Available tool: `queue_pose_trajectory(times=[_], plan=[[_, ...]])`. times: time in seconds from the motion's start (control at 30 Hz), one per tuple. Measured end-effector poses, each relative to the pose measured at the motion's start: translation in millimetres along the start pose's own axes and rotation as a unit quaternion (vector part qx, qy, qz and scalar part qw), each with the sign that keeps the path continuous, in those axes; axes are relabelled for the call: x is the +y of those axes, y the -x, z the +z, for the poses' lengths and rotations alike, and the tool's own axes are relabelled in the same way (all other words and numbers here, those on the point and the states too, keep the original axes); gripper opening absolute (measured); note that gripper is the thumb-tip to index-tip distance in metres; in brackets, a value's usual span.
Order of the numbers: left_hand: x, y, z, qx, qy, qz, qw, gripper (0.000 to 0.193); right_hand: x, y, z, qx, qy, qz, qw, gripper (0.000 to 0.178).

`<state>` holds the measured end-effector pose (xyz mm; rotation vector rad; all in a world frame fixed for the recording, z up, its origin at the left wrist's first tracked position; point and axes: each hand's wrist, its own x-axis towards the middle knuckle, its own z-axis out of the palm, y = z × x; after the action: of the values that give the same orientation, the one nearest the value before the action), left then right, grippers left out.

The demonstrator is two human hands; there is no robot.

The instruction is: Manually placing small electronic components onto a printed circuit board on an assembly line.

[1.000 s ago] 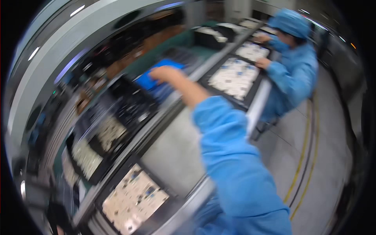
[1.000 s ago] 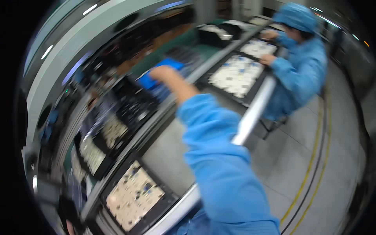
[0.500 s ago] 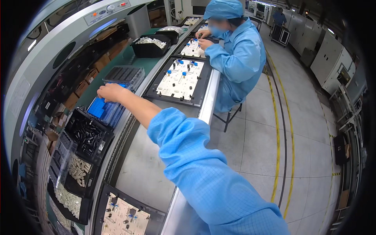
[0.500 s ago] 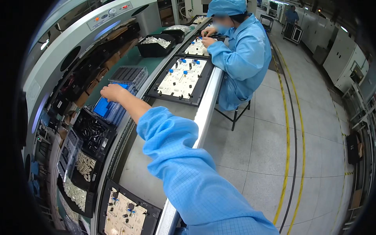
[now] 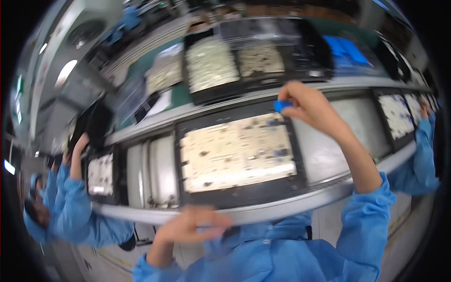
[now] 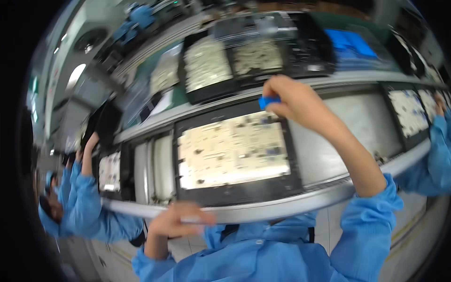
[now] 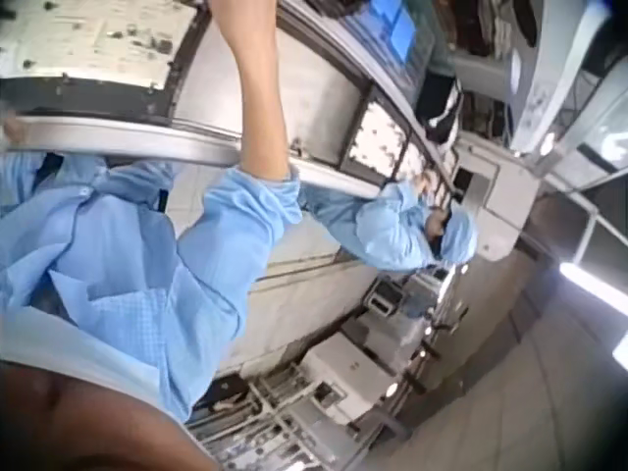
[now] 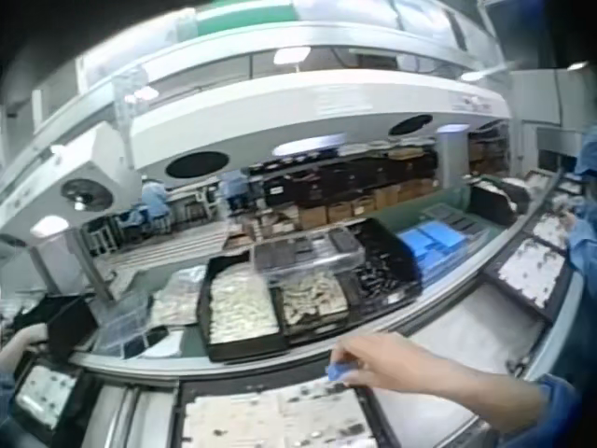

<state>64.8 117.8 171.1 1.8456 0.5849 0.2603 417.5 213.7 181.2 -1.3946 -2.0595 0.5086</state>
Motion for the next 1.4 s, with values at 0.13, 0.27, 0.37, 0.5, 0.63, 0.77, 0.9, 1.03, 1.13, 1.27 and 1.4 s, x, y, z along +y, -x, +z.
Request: queue_pose_trajectory(times=[0.13, 0.27, 0.37, 0.5, 0.63, 0.77, 0.9, 1.03, 1.13, 1.27, 1.4], plan=[[-32, -37, -42, 0.347, -0.092, -0.058, 0.932, 0.023, -45, -18, 90, -0.054, 0.036, -0.118, 0.991, 0.024], [-57, -77, -49, 0.324, -0.177, -0.025, 0.929, 0.034, -58, -18, 116, -0.073, 0.143, -0.064, 0.985, 0.023], [-64, -97, -42, 0.289, -0.187, -0.057, 0.937, 0.037, -51, -12, 110, -0.077, 0.173, -0.032, 0.981, 0.022], [-74, -122, -30, 0.269, -0.214, -0.045, 0.938, 0.034, -29, -5, 110, -0.084, 0.187, 0.002, 0.979, 0.023], [-74, -134, -24, 0.269, -0.236, -0.047, 0.933, 0.024, -24, -5, 105, -0.102, 0.135, -0.020, 0.985, 0.024], [-78, -139, -26, 0.257, -0.241, -0.059, 0.934, 0.025, -17, -4, 94, -0.120, 0.035, -0.004, 0.992, 0.022], [-72, -137, -46, 0.335, -0.249, -0.028, 0.908, 0.021, -4, 2, 86, -0.074, 0.006, -0.021, 0.997, 0.021], [-92, -133, -62, 0.374, -0.299, -0.023, 0.878, 0.022, -4, 4, 66, -0.055, -0.013, 0.012, 0.998, 0.023], [-94, -138, -60, 0.359, -0.290, -0.050, 0.886, 0.023, 4, 8, 58, -0.033, -0.046, 0.029, 0.998, 0.024], [-94, -145, -56, 0.334, -0.289, -0.045, 0.896, 0.024, 10, 10, 51, -0.032, -0.066, 0.063, 0.995, 0.025], [-94, -146, -56, 0.352, -0.321, -0.049, 0.878, 0.023, 14, 10, 51, -0.043, -0.009, 0.047, 0.998, 0.025]])
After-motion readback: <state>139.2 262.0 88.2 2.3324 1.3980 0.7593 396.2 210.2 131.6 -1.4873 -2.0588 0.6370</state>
